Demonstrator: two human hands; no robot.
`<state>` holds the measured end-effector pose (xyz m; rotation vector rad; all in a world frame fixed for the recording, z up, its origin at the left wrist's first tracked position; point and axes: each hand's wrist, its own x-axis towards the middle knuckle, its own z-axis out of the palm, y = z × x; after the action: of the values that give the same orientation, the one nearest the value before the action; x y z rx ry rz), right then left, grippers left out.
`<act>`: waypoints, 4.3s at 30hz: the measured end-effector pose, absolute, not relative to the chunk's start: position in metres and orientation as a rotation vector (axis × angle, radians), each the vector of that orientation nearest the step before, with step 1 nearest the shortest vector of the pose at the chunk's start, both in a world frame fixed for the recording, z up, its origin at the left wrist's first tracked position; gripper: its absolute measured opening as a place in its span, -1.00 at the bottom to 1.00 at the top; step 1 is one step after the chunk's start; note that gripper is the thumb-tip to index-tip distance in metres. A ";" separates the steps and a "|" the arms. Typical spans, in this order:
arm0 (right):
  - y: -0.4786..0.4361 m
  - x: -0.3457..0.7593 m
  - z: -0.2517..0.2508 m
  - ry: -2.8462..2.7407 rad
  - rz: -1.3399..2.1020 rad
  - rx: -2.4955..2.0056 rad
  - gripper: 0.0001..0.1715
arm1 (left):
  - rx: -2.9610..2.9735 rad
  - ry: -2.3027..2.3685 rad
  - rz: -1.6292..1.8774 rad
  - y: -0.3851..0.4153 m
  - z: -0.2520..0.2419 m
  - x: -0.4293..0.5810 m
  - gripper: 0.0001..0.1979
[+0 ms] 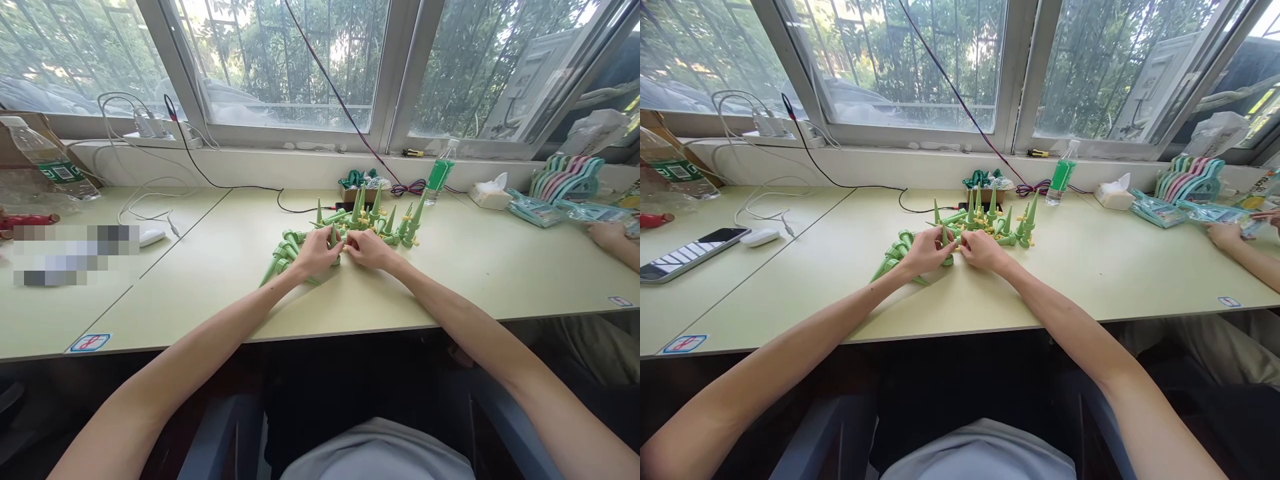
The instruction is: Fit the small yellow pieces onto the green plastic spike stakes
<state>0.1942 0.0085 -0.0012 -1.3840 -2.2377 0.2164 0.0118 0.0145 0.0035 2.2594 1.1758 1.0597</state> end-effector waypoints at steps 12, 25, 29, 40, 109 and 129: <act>0.013 0.195 0.000 -1.909 0.291 -1.272 -0.89 | 2.293 1.221 1.022 0.011 0.007 0.013 -0.77; 0.001 0.188 0.007 -1.856 0.375 -1.009 -0.85 | 2.261 1.149 1.266 0.008 0.011 0.015 -0.82; 0.001 0.187 0.005 -1.895 0.386 -0.969 -0.84 | 2.278 1.141 1.284 0.010 0.009 0.015 -0.85; -0.005 0.185 0.010 -1.917 0.440 -1.005 -0.78 | 2.221 1.115 1.274 0.010 0.010 0.014 -0.88; 0.002 0.188 0.006 -1.825 0.286 -1.005 -0.74 | 2.122 1.108 1.277 0.010 0.008 0.014 -0.87; 0.000 0.187 0.009 -1.792 0.301 -1.015 -0.79 | 2.053 1.073 1.391 0.016 0.004 0.015 -0.88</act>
<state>0.1871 0.0001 0.0088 -1.0155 -1.7917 0.3005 0.0146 0.0159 0.0040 2.0530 1.0734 1.3912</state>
